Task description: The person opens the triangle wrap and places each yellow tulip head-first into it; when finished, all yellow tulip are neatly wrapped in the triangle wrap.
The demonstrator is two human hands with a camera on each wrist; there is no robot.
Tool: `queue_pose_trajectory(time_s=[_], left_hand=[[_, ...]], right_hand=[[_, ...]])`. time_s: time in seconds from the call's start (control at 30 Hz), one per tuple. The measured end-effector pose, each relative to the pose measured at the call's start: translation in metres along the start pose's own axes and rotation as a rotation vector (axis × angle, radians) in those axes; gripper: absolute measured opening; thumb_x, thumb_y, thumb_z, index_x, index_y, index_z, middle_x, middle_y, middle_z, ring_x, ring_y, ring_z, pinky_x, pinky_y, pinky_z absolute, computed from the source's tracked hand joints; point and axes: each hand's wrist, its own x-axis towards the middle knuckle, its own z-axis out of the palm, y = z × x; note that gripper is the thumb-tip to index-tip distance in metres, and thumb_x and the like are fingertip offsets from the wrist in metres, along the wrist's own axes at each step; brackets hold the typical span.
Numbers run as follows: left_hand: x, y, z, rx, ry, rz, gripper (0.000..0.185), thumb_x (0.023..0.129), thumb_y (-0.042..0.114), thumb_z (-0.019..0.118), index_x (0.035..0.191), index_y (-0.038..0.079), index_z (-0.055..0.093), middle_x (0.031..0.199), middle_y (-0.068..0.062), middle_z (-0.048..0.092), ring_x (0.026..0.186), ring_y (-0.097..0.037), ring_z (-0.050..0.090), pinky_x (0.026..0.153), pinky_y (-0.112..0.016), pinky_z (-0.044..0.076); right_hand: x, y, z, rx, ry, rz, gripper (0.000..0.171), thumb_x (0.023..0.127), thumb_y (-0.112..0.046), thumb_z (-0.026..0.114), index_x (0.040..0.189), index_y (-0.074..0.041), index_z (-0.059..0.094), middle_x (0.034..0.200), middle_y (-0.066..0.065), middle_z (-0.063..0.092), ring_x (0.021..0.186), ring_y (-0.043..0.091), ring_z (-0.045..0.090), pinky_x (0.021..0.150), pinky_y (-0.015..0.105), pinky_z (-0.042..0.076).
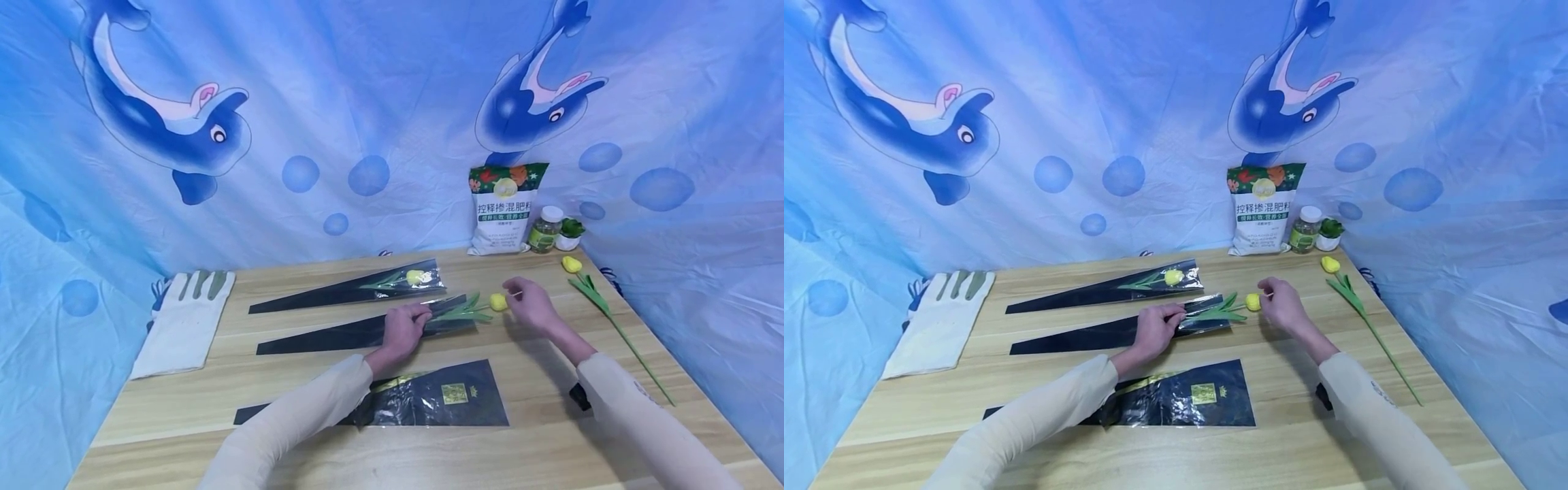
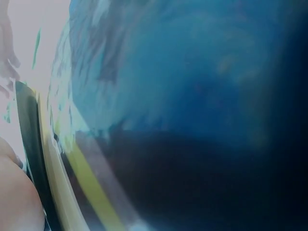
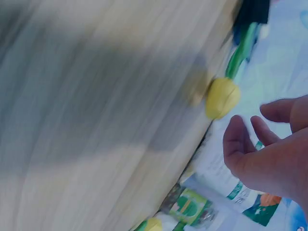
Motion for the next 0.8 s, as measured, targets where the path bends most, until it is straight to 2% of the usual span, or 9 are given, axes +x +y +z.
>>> queue_pose_trajectory(time_s=[0.13, 0.23, 0.37, 0.67, 0.8], left_hand=[[-0.001, 0.0, 0.0, 0.0, -0.007, -0.014, 0.006, 0.087, 0.007, 0.077, 0.092, 0.006, 0.081, 0.095, -0.007, 0.076, 0.091, -0.023, 0.073, 0.083, -0.038, 0.058], [0.0, 0.0, 0.0, 0.006, -0.009, -0.019, 0.006, 0.088, 0.007, 0.077, 0.092, 0.006, 0.08, 0.096, -0.007, 0.076, 0.093, -0.024, 0.073, 0.085, -0.038, 0.057], [0.0, -0.001, 0.001, 0.031, -0.002, -0.008, 0.005, 0.088, 0.007, 0.077, 0.091, 0.007, 0.08, 0.095, -0.006, 0.076, 0.091, -0.023, 0.073, 0.082, -0.037, 0.058], [0.0, -0.002, 0.002, 0.036, 0.018, 0.004, 0.005, 0.087, 0.007, 0.076, 0.091, 0.007, 0.08, 0.093, -0.005, 0.076, 0.085, -0.022, 0.074, 0.078, -0.038, 0.059], [0.001, -0.001, 0.002, 0.029, 0.027, 0.004, 0.006, 0.087, 0.006, 0.077, 0.092, 0.006, 0.079, 0.095, -0.007, 0.076, 0.086, -0.022, 0.074, 0.081, -0.037, 0.058]], right_hand=[[0.005, 0.012, 0.002, -0.049, -0.111, 0.016, 0.045, 0.087, 0.004, 0.057, 0.13, 0.016, 0.05, 0.12, 0.039, 0.054, 0.11, 0.052, 0.055, 0.092, 0.06, 0.048], [0.009, 0.018, 0.005, -0.048, -0.168, 0.056, 0.047, 0.088, 0.001, 0.058, 0.133, 0.014, 0.049, 0.124, 0.039, 0.053, 0.114, 0.051, 0.053, 0.094, 0.06, 0.047], [0.011, 0.02, 0.009, 0.001, -0.154, 0.094, 0.044, 0.09, 0.0, 0.058, 0.132, 0.011, 0.051, 0.125, 0.037, 0.055, 0.115, 0.05, 0.054, 0.095, 0.059, 0.047], [0.006, 0.011, 0.016, 0.116, -0.132, 0.073, 0.04, 0.09, 0.001, 0.064, 0.127, 0.009, 0.055, 0.118, 0.029, 0.06, 0.107, 0.043, 0.059, 0.089, 0.049, 0.053], [0.004, 0.006, 0.021, 0.151, -0.142, 0.08, 0.039, 0.09, 0.003, 0.064, 0.127, 0.009, 0.055, 0.118, 0.028, 0.06, 0.106, 0.041, 0.06, 0.08, 0.043, 0.057]])
